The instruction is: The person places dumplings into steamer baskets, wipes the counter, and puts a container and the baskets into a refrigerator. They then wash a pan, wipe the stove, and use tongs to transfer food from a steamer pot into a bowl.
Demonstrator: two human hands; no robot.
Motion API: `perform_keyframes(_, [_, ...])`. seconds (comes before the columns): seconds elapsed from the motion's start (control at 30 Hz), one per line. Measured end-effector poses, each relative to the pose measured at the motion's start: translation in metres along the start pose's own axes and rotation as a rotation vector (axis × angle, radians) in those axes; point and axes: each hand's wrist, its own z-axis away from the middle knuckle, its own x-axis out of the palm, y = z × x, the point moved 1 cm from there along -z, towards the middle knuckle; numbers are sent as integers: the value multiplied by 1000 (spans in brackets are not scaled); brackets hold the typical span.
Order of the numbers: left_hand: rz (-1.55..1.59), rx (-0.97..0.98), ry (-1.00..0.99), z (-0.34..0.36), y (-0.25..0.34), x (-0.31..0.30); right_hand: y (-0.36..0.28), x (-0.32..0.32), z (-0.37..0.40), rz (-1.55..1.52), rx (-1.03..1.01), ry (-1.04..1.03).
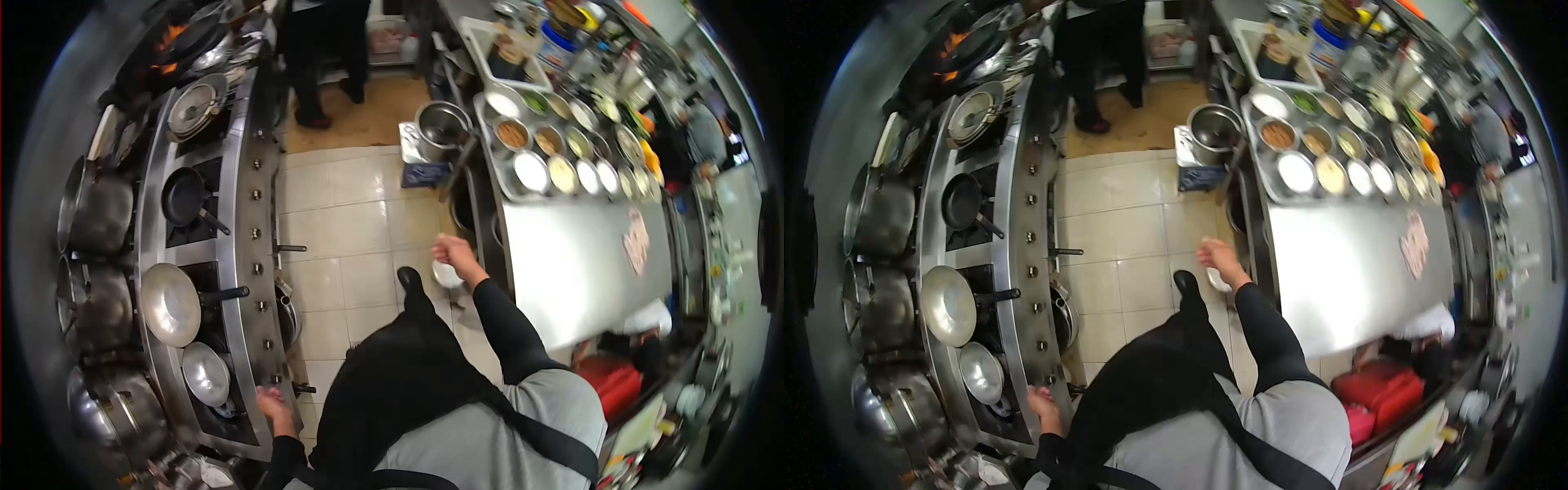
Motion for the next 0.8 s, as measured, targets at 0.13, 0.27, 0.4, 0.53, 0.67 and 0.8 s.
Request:
perform_keyframes(0.13, [-273, -51, -421, 115, -7, 97, -25, -62, -175, -490, -98, 22])
perform_keyframes(0.27, [-704, 28, -738, 176, -4, 165, 5, -138, -344, -603, -225, 350])
perform_keyframes(0.4, [-647, -48, -700, 229, 43, 201, -47, -120, -368, -729, -84, 605])
perform_keyframes(0.53, [-574, -80, -587, 237, 35, 186, -49, -129, -381, -702, -132, 528])
perform_keyframes(0.67, [-647, -158, -498, 225, 12, 150, -64, -137, -377, -621, -221, 480])
perform_keyframes(0.8, [-761, -117, -445, 210, -11, 117, -47, -181, -385, 413, -547, 462])
